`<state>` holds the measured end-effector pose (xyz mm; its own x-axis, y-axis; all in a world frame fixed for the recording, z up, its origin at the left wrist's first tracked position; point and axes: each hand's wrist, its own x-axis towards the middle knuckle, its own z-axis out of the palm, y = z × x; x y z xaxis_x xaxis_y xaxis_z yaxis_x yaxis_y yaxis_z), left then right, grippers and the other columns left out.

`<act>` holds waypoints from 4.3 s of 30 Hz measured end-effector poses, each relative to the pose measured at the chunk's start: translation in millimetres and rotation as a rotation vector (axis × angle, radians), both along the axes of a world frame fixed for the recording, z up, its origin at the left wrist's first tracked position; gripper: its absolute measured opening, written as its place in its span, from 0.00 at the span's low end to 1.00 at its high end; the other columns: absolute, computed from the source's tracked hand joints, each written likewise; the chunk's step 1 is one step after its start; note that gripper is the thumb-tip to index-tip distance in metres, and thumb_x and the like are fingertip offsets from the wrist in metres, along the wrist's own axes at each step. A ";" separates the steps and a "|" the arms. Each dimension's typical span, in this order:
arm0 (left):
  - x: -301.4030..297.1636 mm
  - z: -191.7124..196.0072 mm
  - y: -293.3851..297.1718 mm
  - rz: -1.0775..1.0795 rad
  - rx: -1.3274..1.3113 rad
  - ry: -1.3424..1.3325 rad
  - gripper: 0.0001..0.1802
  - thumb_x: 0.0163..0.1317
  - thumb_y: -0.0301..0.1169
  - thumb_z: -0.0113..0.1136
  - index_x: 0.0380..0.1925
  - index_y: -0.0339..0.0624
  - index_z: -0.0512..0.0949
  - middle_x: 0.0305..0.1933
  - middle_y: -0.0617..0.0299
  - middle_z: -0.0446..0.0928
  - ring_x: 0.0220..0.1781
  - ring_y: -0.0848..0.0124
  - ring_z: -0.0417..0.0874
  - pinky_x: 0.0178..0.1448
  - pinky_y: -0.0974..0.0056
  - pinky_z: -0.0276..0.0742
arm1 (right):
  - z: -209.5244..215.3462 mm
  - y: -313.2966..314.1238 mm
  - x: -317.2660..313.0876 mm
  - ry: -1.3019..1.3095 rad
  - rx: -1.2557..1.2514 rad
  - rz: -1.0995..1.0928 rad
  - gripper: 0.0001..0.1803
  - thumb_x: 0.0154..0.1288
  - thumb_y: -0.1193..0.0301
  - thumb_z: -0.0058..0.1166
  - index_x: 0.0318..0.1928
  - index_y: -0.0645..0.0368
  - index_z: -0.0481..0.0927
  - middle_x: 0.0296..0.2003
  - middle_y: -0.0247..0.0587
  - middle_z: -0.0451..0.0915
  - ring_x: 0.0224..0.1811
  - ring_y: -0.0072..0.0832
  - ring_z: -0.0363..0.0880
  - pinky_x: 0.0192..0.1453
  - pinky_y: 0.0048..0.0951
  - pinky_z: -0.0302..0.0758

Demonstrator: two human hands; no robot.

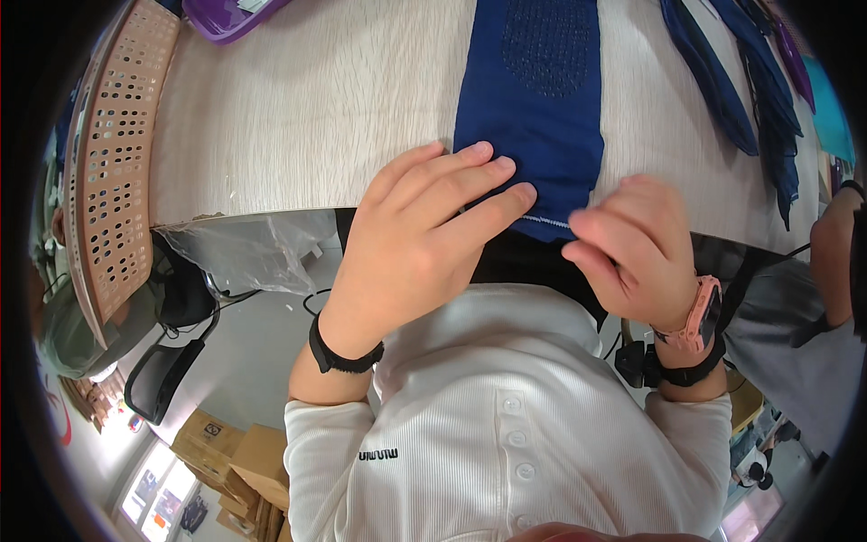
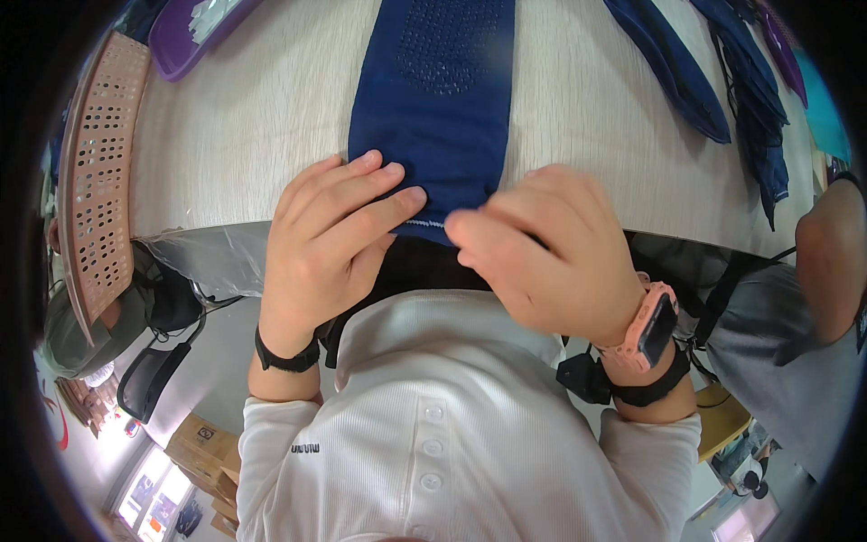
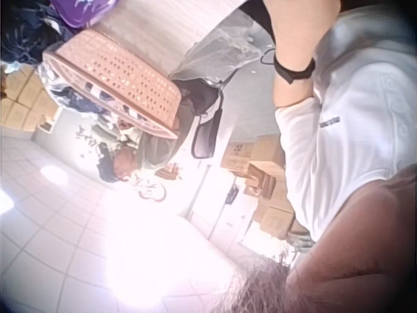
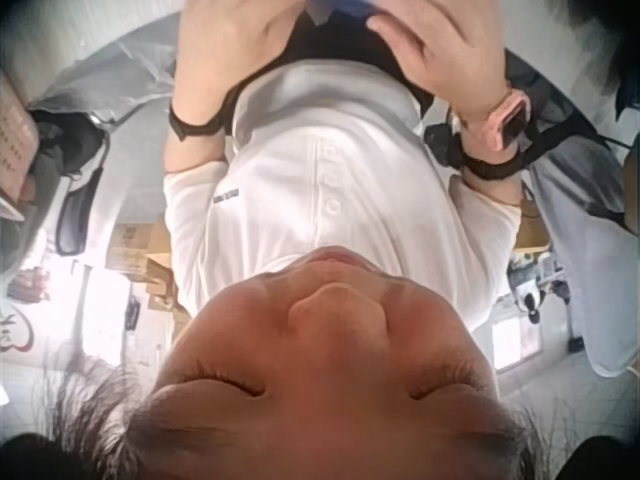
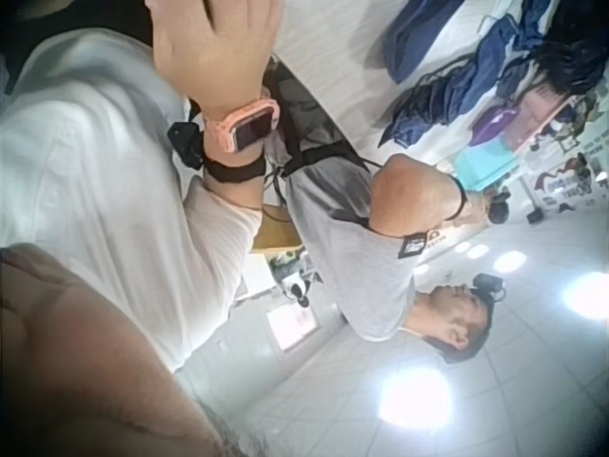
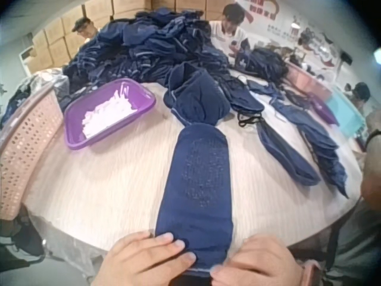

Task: Folding blue slipper socks with grip soles in a manufacturing setting.

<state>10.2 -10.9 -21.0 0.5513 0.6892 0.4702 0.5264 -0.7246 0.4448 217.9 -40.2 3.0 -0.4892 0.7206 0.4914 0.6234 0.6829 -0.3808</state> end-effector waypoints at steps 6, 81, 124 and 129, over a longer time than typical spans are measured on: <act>1.3 0.9 -0.3 0.011 -0.033 0.000 0.21 0.35 0.20 0.60 0.35 0.50 0.80 0.43 0.66 0.77 0.51 0.67 0.75 0.55 0.59 0.68 | -11.9 2.2 4.4 -0.053 0.007 -0.034 0.13 0.38 0.77 0.57 0.31 0.54 0.79 0.28 0.30 0.72 0.30 0.28 0.70 0.36 0.28 0.67; -25.1 -20.5 -6.7 -0.022 0.148 -0.065 0.16 0.42 0.25 0.60 0.34 0.55 0.79 0.40 0.75 0.76 0.49 0.79 0.73 0.55 0.69 0.60 | 12.4 132.9 7.9 0.147 -0.455 -0.339 0.10 0.57 0.71 0.51 0.37 0.63 0.69 0.35 0.45 0.73 0.39 0.34 0.72 0.44 0.28 0.68; 20.7 68.7 13.1 -0.079 -0.712 -0.830 0.22 0.50 0.25 0.64 0.46 0.34 0.70 0.44 0.58 0.75 0.45 0.70 0.76 0.49 0.68 0.72 | 86.9 47.8 -36.2 1.066 -0.716 0.000 0.17 0.67 0.68 0.40 0.51 0.66 0.66 0.44 0.43 0.74 0.44 0.25 0.74 0.49 0.23 0.72; 17.2 50.5 14.9 -0.372 -0.657 -0.900 0.24 0.49 0.25 0.64 0.47 0.34 0.70 0.44 0.58 0.75 0.45 0.71 0.75 0.50 0.68 0.71 | 83.0 57.9 -27.5 1.068 -0.667 -0.012 0.16 0.67 0.68 0.40 0.50 0.66 0.67 0.43 0.43 0.74 0.43 0.25 0.75 0.48 0.23 0.73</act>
<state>27.4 4.0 29.4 0.4203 0.8108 0.4075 -0.3644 -0.2605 0.8941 190.4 17.7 86.0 -0.0644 0.9822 0.1763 -0.2032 0.1600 -0.9660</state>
